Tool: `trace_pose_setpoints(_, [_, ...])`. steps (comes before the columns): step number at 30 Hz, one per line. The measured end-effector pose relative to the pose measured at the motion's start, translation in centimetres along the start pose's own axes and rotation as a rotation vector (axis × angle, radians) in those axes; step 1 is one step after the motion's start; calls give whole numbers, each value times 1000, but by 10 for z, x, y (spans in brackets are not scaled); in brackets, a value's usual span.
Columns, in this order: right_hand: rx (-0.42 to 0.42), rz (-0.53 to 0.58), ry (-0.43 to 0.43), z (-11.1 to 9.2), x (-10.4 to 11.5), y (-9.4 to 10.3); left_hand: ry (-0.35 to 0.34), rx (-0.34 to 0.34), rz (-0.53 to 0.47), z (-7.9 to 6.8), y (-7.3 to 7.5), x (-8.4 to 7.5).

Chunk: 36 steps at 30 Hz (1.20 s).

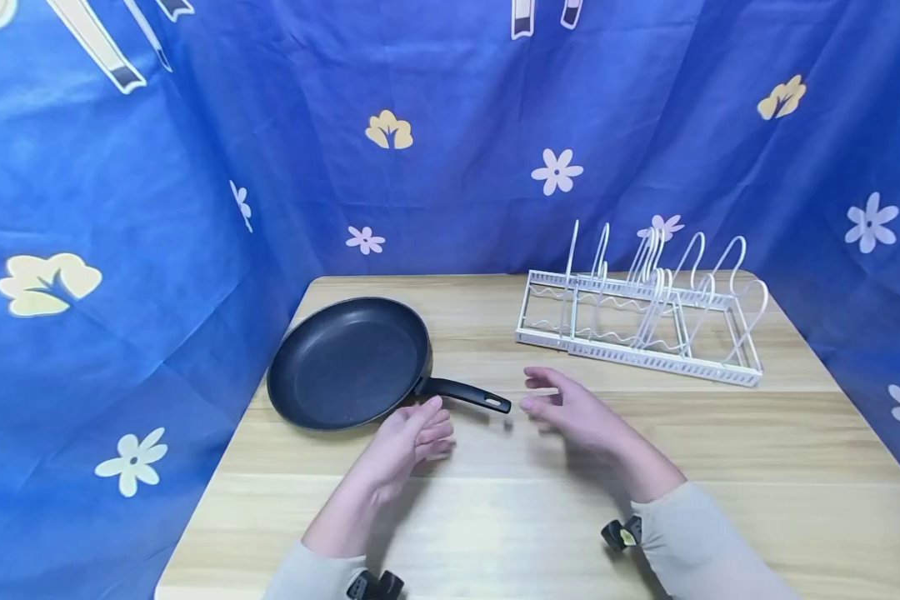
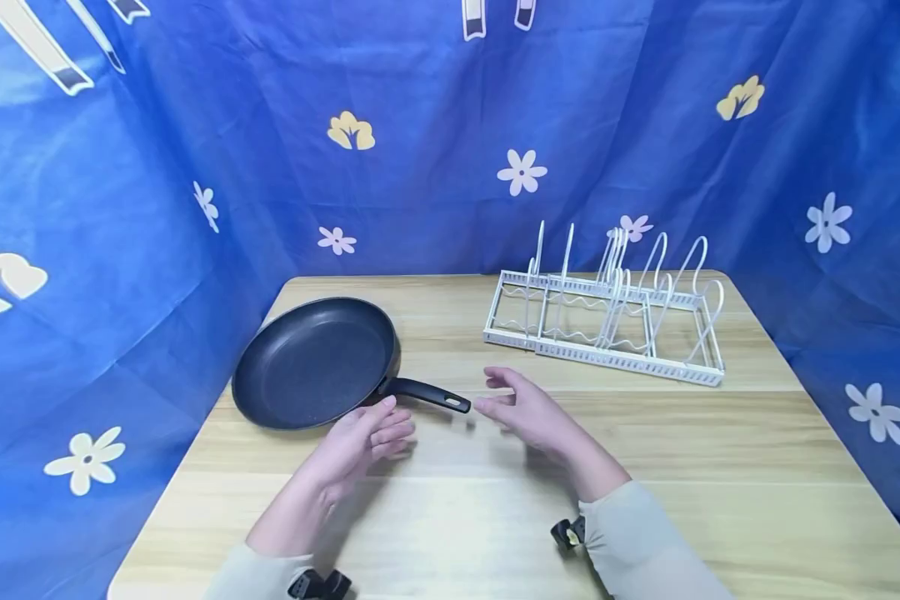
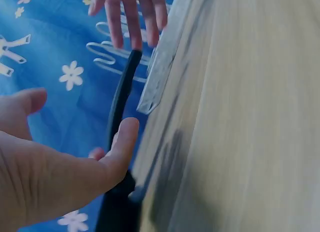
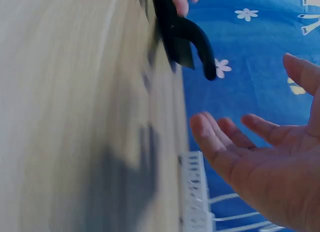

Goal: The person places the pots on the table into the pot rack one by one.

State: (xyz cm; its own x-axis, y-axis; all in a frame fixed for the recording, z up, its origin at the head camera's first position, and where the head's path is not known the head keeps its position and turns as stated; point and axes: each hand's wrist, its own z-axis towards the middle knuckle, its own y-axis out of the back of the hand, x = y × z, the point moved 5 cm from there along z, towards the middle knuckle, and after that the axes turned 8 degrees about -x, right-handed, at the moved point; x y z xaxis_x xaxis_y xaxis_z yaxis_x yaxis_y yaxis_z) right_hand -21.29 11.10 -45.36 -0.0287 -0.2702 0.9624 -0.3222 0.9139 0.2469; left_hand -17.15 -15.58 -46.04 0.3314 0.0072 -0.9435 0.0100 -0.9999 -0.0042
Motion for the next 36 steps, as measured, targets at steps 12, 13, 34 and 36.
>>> trace_pose_setpoints(12, [239,387,-191,22,-23,-37,224,-48,-600,41,-27,19])
trace_pose_setpoints(13, [245,399,-195,24,-23,-38,228,-48,-635,43,-29,19])
trace_pose_setpoints(34, [521,529,-360,56,-24,-55,231,-49,-862,61,-33,24])
trace_pose_setpoints(36, [594,605,-378,56,-26,-57,240,-30,-847,59,-32,24])
